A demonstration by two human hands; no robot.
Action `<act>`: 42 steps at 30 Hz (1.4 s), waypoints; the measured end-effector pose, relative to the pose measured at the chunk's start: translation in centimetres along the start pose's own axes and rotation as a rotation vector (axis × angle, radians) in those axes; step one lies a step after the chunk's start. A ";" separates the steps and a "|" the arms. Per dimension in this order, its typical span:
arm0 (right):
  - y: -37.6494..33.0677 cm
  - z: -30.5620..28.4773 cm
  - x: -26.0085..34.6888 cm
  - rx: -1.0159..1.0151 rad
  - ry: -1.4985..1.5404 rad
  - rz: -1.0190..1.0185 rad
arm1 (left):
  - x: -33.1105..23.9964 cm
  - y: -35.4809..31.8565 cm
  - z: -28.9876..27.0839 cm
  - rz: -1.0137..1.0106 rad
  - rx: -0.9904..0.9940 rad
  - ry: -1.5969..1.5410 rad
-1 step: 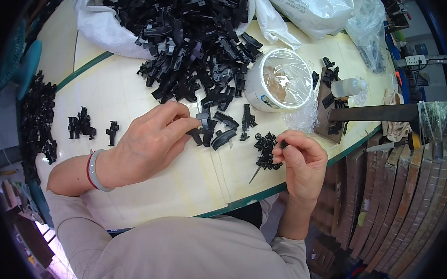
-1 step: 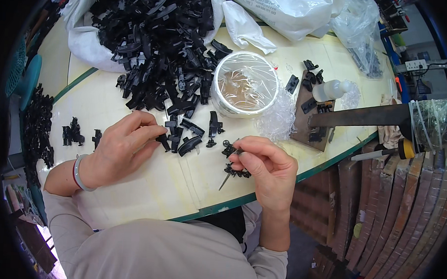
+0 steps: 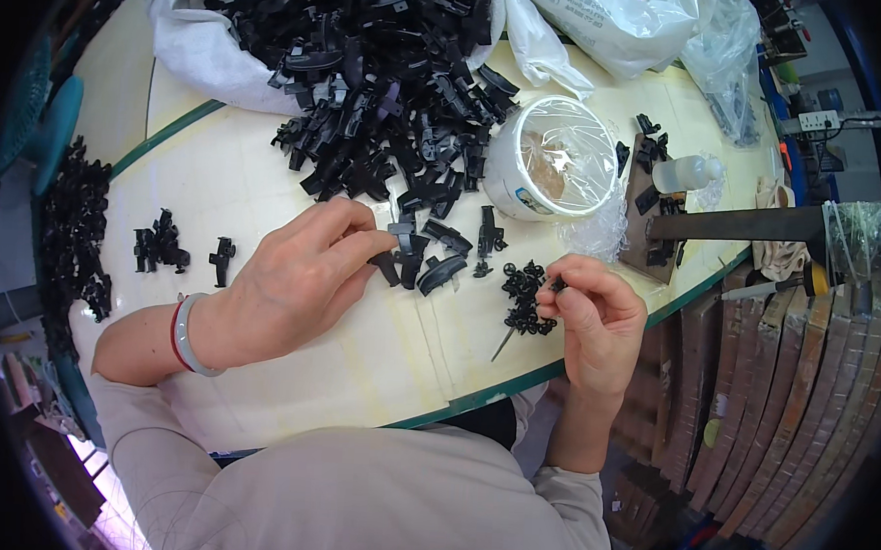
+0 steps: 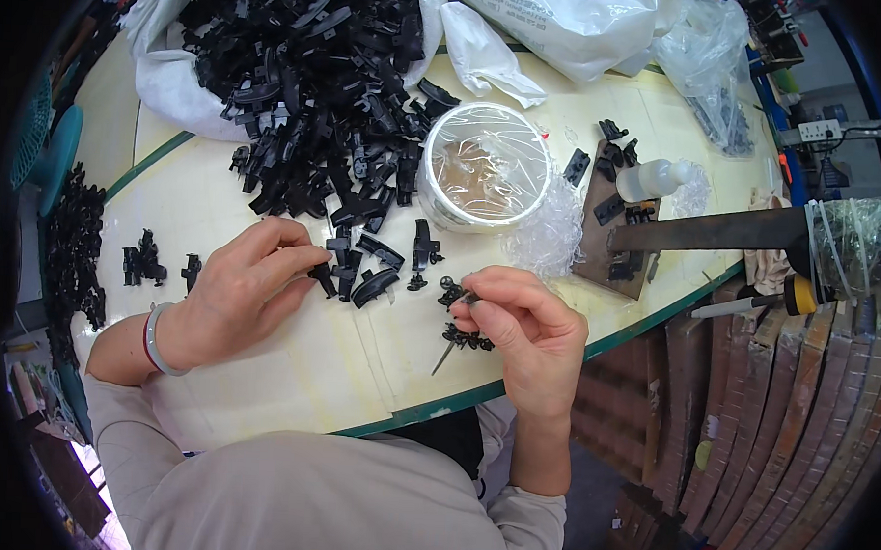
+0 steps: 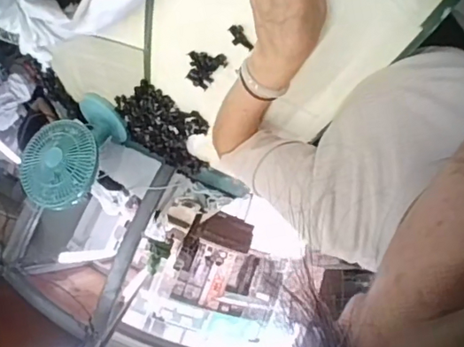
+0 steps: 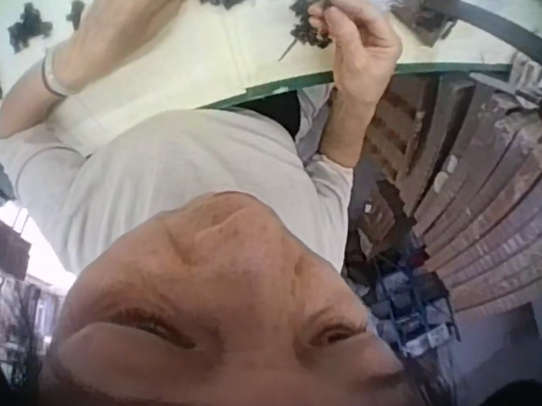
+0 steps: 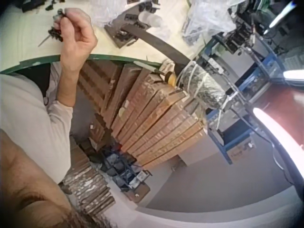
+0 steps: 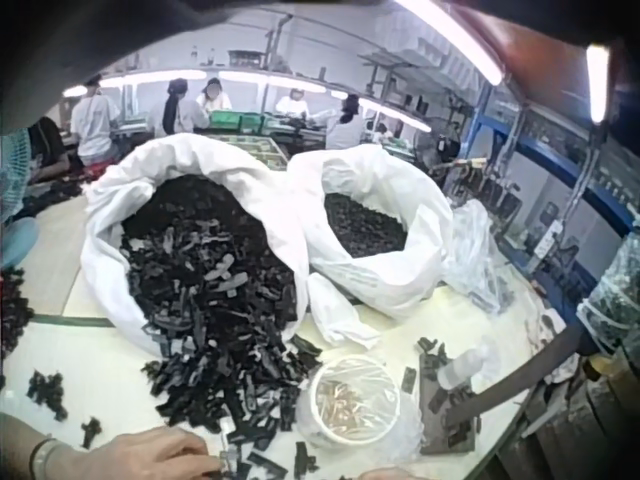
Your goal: The person assembles plastic components by attaching small plastic clips to plastic parts by hand and placing the assembled pieces on the work table.
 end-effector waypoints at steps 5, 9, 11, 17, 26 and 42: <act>0.1 0.6 0.3 -0.043 -0.172 -0.132 | 0.1 0.0 -0.3 -0.010 -0.006 -0.061; 0.1 0.3 1.5 -0.074 -0.355 -0.173 | 0.5 0.3 -0.5 -0.127 0.030 -0.121; 0.4 0.0 2.5 -0.108 -0.521 -0.239 | 0.6 0.5 -0.1 -0.107 0.017 -0.082; 2.8 1.1 4.3 0.002 -0.743 -0.482 | 0.7 0.4 0.1 -0.097 0.015 -0.114; 1.6 3.0 3.2 0.106 -0.785 -0.478 | 0.1 0.1 -0.4 -0.085 -0.040 -0.195; -2.2 6.1 -1.7 0.804 -1.390 -0.881 | 1.4 0.1 -0.1 -0.069 -0.097 -0.121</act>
Point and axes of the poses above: each hand's wrist, its own y-axis towards the middle knuckle, its own z-axis out of the palm, x = y × z, the point moved 3 cm from there along y, towards the middle knuckle, and after that the axes turned 8 degrees about -z, right-handed, at the moved point
